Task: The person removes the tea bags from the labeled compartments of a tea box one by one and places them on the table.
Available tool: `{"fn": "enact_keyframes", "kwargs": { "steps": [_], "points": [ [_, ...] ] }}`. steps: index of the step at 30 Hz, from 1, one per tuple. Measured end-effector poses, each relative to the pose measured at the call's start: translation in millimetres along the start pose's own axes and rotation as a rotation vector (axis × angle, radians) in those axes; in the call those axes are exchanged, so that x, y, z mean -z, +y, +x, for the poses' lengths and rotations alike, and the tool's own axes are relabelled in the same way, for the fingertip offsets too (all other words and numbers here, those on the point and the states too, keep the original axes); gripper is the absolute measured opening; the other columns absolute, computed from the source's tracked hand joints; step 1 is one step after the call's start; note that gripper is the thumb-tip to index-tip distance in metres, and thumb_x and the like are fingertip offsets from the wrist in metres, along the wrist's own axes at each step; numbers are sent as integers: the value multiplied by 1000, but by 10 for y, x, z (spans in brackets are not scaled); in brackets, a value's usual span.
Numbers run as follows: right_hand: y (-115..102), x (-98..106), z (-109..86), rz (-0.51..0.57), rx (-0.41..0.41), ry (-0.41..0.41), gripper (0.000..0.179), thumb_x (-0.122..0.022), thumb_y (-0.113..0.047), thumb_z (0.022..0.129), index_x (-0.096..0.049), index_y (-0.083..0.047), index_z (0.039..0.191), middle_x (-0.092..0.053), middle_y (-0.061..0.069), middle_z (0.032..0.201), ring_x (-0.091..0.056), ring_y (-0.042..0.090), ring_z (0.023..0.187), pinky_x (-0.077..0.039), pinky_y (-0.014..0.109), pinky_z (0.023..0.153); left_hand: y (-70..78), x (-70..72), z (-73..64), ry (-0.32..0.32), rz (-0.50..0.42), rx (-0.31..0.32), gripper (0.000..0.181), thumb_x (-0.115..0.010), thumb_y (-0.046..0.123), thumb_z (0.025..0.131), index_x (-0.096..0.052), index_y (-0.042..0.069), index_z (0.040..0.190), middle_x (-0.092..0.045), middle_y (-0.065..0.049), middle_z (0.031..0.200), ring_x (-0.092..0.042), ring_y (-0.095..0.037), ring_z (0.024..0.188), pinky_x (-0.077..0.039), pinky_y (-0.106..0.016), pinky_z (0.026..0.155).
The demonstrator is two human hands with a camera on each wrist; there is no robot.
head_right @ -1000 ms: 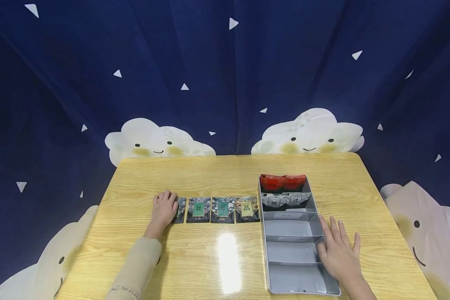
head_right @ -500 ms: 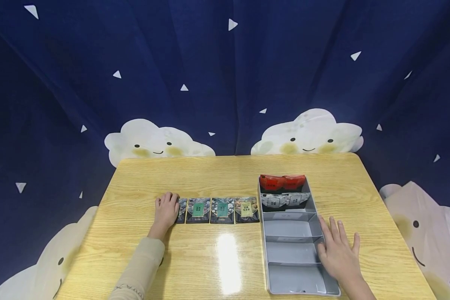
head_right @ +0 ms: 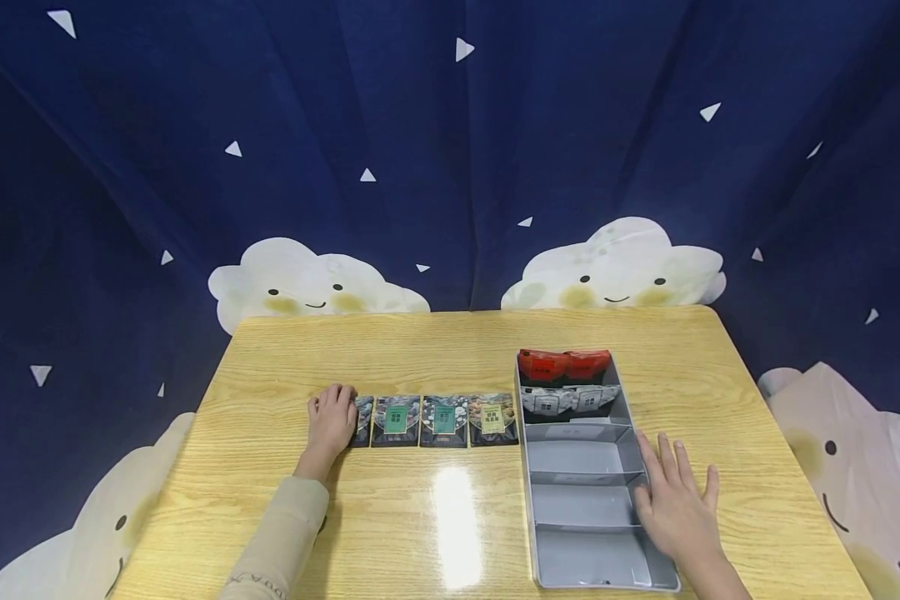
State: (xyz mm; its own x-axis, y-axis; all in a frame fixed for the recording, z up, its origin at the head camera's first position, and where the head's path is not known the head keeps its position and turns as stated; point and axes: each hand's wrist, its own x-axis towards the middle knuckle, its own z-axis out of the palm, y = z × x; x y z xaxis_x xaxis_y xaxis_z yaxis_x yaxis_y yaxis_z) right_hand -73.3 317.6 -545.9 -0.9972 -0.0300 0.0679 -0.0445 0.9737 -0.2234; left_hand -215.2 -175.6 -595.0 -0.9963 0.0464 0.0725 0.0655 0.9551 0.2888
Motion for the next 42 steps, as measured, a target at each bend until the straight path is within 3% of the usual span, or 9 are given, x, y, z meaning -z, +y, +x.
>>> {"fn": "enact_keyframes", "kwargs": {
  "steps": [6,12,19,31,37,42],
  "points": [
    [2,3,-9,0,5,3,71,-41,-18,89,0,-22,148,-16,22,147,3,37,138,18,60,98,183,14,41,39,-10,-20,27,-35,22,97,-47,11,120,-43,-11,123,-36,-30,117,-18,-51,100],
    [0,3,-13,3,8,6,71,-41,-18,89,-1,-22,148,-17,23,147,1,38,137,17,61,98,545,-6,96,111,-7,-102,27,-40,22,95,-49,11,118,-48,-9,117,-41,-29,111,-24,-50,98],
    [9,-6,-11,4,6,4,72,-42,-19,89,0,-23,148,-16,22,147,-1,38,137,16,61,98,1087,-22,163,91,-6,-239,29,-40,21,94,-50,12,119,-49,-6,116,-43,-25,108,-28,-45,96],
    [10,-15,-8,1,5,4,72,-42,-19,89,0,-22,148,-16,23,147,0,38,137,18,60,98,2016,-82,217,58,92,-435,34,-34,25,94,-49,18,124,-50,1,116,-45,-16,104,-33,-36,93],
    [8,-9,-6,10,9,4,71,-41,-18,89,0,-22,148,-16,23,147,1,37,138,19,60,98,2366,-115,216,75,158,-496,33,-38,27,93,-50,20,123,-51,4,113,-45,-14,104,-33,-33,92],
    [6,-4,0,12,12,8,71,-41,-18,89,-1,-22,148,-15,22,148,3,36,138,20,59,98,2555,-129,213,75,204,-534,27,-37,29,94,-48,23,118,-48,5,110,-44,-13,100,-32,-32,92]
  ]
}}
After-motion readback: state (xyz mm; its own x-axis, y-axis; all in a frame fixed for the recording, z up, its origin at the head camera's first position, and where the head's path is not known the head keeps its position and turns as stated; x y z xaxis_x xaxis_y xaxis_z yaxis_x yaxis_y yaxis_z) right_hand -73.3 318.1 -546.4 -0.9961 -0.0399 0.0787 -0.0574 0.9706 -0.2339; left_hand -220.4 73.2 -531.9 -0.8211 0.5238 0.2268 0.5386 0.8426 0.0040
